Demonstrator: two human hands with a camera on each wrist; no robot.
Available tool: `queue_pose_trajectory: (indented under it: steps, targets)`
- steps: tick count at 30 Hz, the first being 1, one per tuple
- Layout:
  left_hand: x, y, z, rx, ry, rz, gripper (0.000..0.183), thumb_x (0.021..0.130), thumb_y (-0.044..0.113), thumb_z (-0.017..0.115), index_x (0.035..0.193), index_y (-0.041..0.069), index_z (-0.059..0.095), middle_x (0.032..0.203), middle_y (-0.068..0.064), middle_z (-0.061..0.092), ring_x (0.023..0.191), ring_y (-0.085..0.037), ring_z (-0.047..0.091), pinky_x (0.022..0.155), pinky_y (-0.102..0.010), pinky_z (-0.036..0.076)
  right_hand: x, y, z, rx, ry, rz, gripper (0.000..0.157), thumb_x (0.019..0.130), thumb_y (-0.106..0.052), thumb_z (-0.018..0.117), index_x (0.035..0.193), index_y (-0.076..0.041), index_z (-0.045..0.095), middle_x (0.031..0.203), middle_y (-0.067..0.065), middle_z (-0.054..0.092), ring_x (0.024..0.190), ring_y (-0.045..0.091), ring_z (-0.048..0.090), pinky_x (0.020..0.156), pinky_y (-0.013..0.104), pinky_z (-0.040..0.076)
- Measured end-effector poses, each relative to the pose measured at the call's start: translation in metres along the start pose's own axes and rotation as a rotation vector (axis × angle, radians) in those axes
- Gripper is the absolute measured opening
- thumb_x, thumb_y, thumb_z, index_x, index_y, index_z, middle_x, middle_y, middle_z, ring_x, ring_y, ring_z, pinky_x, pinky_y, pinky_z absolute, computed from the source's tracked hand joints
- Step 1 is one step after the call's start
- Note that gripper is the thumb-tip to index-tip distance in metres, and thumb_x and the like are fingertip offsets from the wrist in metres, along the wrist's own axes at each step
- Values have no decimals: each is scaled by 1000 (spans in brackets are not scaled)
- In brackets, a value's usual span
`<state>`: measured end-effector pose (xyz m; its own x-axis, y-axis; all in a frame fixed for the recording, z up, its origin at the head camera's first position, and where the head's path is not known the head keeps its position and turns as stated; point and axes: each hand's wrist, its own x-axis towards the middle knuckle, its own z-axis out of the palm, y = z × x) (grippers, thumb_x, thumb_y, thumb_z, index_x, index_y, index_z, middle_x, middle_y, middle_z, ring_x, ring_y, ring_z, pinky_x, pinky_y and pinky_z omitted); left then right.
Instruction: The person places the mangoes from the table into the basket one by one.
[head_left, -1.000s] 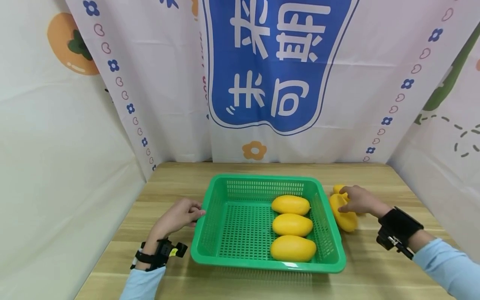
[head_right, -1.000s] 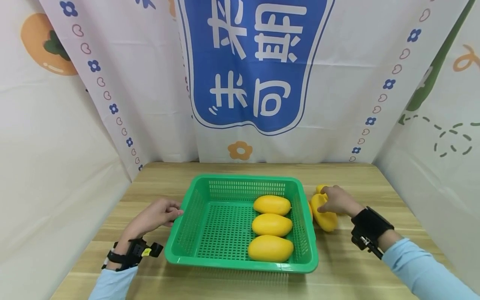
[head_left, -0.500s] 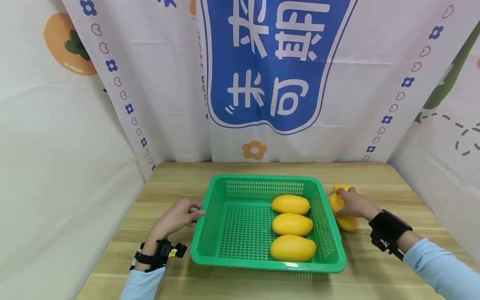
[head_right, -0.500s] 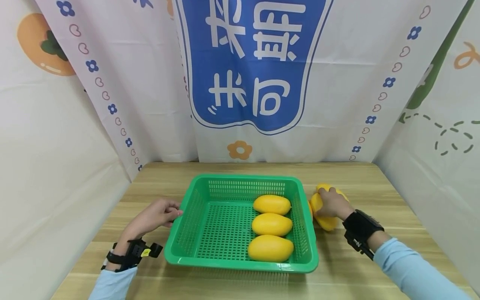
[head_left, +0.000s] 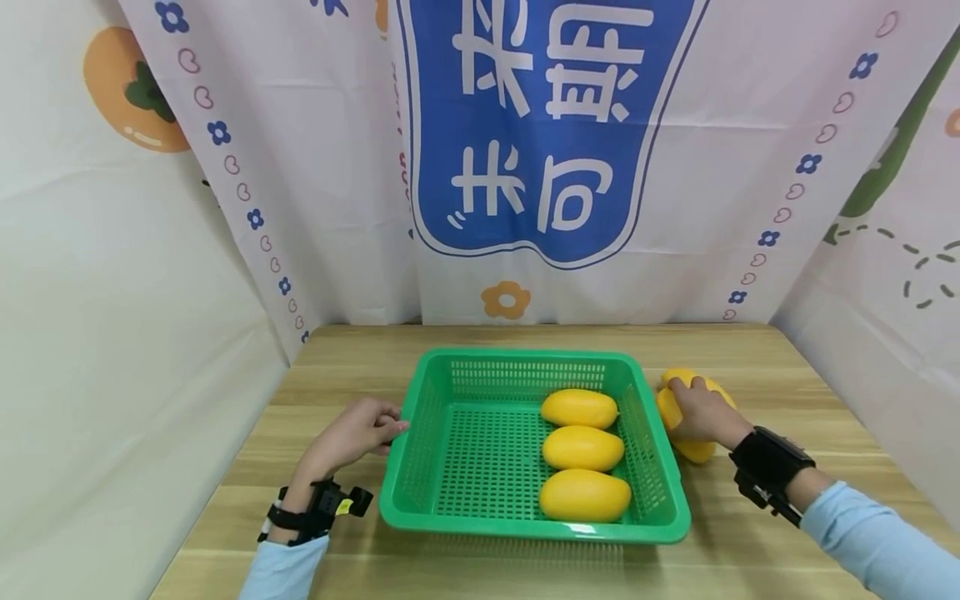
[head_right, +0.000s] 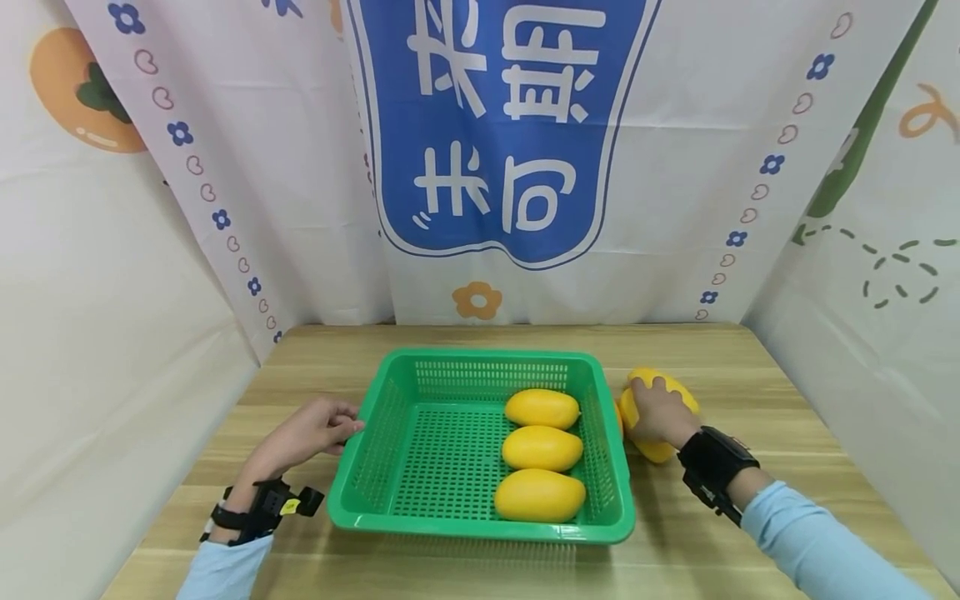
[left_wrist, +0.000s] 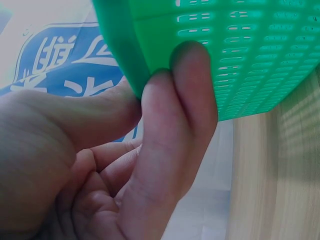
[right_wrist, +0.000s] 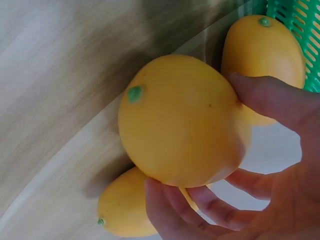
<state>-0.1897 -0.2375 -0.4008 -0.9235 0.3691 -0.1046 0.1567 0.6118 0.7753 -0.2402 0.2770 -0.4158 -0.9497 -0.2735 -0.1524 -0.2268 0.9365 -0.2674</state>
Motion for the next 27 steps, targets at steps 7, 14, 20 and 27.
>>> queue_pose_trajectory:
  steps: [7,14,20,27]
  targets:
    - [-2,0,0,0,2,-10,27,102,16,57,116,-6,66,83,-4,70,78,-17,68,73,-35,62,-5,-4,1,-20,-37,27,72,77,-15,77,134,10,41,113,39,46,80,35,54,68,46,55]
    - [-1,0,0,0,2,-5,27,102,16,57,115,-6,67,78,-4,68,75,-17,66,74,-42,62,-12,-8,-1,-18,-65,48,71,79,-13,76,136,9,40,116,40,46,82,35,55,71,49,55]
    - [0,-1,1,0,1,-1,28,102,16,57,115,-6,67,76,-3,67,75,-18,65,73,-39,62,-21,-6,3,-2,-72,34,73,78,-13,76,138,8,39,115,39,46,80,34,53,66,43,53]
    - [0,-1,0,9,6,-4,25,102,16,58,112,-5,68,74,-4,66,74,-18,65,73,-39,62,-30,-2,9,74,-69,-9,73,71,-9,77,134,5,42,107,34,49,77,27,54,65,39,52]
